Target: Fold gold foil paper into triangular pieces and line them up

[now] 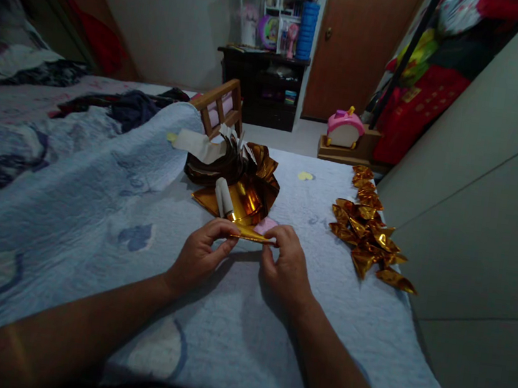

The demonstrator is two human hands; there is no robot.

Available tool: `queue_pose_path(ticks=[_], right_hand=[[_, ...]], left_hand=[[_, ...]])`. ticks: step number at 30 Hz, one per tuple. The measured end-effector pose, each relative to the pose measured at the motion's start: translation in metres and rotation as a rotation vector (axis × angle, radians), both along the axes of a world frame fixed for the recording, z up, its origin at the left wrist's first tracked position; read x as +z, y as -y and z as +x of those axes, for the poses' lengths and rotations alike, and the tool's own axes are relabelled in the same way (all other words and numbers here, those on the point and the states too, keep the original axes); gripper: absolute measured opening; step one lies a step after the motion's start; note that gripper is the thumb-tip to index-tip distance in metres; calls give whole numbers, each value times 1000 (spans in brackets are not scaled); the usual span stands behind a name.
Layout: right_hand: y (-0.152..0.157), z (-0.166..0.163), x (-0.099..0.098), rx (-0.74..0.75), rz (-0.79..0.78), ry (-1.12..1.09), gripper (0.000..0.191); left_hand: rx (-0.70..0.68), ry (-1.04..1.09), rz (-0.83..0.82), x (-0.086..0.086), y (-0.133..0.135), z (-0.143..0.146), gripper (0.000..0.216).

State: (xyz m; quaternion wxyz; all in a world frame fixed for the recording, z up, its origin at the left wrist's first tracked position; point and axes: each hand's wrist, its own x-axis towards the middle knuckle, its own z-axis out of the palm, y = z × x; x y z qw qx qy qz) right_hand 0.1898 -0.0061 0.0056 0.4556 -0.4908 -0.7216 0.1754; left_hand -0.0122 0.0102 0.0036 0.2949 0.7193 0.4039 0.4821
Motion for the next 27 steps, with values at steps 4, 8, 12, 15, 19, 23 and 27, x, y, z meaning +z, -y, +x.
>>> queue_pose_path(ticks=[4, 8, 12, 15, 19, 23, 27], right_hand=[[-1, 2, -1, -126, -62, -21, 16], [3, 1, -2, -57, -232, -66, 18], [5, -2, 0, 25, -237, -99, 24], [4, -3, 2, 15, -213, -109, 23], [3, -2, 4, -14, -195, -109, 25], [4, -2, 6, -35, -209, -119, 29], [4, -2, 5, -71, -239, -140, 32]], left_hand=[[17, -5, 17, 0, 0, -1, 6], [32, 0, 9, -2, -1, -2, 6], [14, -4, 24, -2, -1, -1, 6], [4, -6, 56, -1, 0, 0, 6], [-2, 12, 66, -1, 0, 0, 10], [29, 0, 73, -3, 0, 0, 18], [60, 6, 54, -5, 0, 0, 28]])
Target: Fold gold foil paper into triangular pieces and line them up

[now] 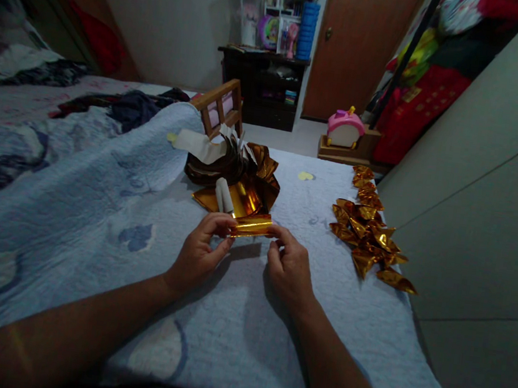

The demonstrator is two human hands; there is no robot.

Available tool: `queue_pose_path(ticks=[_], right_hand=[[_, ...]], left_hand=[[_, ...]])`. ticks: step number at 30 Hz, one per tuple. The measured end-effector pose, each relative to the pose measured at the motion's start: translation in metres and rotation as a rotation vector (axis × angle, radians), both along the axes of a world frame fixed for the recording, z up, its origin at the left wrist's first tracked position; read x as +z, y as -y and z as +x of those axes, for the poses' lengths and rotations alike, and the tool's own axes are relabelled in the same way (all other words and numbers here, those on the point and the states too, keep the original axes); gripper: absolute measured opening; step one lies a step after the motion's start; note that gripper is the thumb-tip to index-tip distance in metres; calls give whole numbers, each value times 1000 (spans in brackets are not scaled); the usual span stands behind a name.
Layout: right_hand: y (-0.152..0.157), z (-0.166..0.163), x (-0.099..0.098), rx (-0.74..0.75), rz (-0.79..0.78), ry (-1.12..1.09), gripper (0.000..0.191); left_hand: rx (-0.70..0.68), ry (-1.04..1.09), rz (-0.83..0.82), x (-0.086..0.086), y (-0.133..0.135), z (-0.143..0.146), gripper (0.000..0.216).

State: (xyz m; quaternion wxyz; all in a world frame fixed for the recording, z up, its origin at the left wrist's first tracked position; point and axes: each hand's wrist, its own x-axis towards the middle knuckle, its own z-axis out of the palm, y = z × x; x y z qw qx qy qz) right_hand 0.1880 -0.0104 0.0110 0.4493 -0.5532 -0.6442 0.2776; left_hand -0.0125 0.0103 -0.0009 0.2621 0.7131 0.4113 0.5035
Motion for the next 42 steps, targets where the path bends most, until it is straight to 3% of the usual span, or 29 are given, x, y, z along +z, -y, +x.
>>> queue_pose_path(ticks=[7, 16, 42], right_hand=[[-5, 5, -11, -118, 56, 119, 49], [-6, 5, -12, -62, 0, 173, 45], [-9, 6, -12, -45, 57, 142, 46]], left_hand=[[-21, -38, -28, 0, 1, 1, 30], [-269, -259, -14, 1, 5, 4, 23], [-271, -300, -12, 0, 4, 5, 21]])
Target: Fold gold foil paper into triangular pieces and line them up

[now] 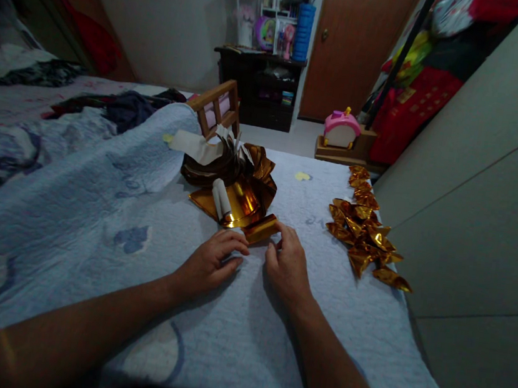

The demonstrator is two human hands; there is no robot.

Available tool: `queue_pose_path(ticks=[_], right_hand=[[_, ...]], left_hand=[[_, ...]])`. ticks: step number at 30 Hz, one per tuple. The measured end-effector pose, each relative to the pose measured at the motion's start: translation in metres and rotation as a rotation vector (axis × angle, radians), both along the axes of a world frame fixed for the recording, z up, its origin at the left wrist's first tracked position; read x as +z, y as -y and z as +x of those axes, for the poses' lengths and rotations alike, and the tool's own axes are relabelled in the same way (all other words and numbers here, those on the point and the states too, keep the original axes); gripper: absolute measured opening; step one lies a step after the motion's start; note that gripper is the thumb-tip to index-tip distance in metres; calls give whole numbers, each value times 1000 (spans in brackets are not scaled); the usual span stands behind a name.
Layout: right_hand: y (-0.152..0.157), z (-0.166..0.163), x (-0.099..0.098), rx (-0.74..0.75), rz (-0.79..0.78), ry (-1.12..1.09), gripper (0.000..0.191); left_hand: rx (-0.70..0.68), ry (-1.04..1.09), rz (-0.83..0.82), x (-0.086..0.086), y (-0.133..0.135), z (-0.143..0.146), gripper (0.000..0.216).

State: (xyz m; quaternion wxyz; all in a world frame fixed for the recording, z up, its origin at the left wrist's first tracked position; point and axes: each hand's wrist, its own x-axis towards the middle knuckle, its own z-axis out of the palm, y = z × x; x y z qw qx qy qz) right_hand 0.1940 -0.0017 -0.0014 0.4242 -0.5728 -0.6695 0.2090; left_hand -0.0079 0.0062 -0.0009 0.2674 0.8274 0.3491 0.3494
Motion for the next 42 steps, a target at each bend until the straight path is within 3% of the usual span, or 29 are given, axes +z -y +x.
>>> queue_pose_path(ticks=[14, 22, 29, 36, 42], right_hand=[[-1, 4, 2, -122, -140, -244, 40], [-1, 3, 2, -86, -180, -375, 34], [1, 2, 7, -14, -173, -382, 32], [1, 1, 6, 13, -178, -396, 28], [1, -1, 6, 34, -189, -411, 26]], left_hand=[[196, 16, 25, -5, -6, -5, 27], [104, 194, -178, -4, -4, -4, 22], [129, 260, -308, -6, -7, -3, 17], [116, 275, -329, -3, -8, -4, 19], [129, 392, -563, -2, -7, -3, 20]])
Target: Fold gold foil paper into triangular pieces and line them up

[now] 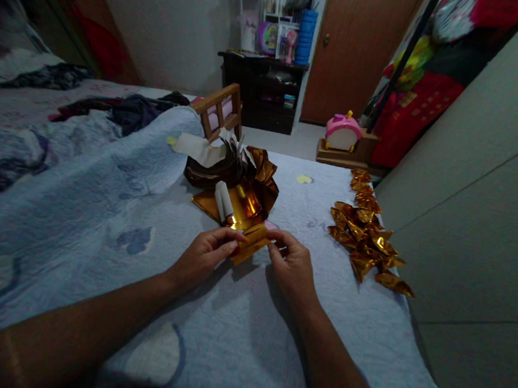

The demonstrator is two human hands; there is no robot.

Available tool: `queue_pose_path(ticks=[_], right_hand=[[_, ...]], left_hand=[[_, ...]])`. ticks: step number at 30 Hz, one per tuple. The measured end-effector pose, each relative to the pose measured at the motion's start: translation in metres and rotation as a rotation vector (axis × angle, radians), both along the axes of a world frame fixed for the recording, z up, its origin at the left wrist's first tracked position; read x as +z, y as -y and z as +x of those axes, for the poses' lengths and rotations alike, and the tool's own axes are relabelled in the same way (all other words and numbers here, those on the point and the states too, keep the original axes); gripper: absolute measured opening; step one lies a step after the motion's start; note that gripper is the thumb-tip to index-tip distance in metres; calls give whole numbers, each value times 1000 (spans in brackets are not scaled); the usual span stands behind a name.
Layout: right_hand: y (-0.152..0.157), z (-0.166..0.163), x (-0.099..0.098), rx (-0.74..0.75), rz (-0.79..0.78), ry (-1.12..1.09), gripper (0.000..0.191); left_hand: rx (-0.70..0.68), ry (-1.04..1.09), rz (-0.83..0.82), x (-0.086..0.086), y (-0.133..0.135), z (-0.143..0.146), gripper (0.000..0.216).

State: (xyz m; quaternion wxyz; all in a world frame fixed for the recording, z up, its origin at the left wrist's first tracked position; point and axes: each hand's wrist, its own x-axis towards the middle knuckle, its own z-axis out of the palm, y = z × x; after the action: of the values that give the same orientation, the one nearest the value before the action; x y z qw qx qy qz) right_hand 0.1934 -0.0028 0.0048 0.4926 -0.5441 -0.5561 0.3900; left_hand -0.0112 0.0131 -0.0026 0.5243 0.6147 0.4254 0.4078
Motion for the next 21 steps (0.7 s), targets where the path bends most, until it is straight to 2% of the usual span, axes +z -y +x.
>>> queue_pose_path(ticks=[3, 7, 9, 12, 14, 18, 21], right_hand=[[0, 0, 0, 6, 1, -13, 26], [0, 1, 1, 15, -5, -1, 24], [0, 2, 2, 20, -2, 11, 22], [-1, 3, 2, 30, 9, 23, 21], [-1, 3, 2, 36, 43, 45, 17], [-1, 3, 2, 51, 138, 121, 9], [-1, 2, 2, 81, 149, 126, 8]], left_hand=[[-16, 10, 23, 4, 1, -1, 25], [-36, -40, 284, 10, 2, -4, 20], [-51, -49, 347, 11, 2, -4, 22], [-52, -77, 387, 9, 3, -3, 20], [-25, -88, 396, 8, 3, -2, 11], [46, -95, 424, 4, 1, -2, 10], [79, -98, 444, 1, 0, -3, 7]])
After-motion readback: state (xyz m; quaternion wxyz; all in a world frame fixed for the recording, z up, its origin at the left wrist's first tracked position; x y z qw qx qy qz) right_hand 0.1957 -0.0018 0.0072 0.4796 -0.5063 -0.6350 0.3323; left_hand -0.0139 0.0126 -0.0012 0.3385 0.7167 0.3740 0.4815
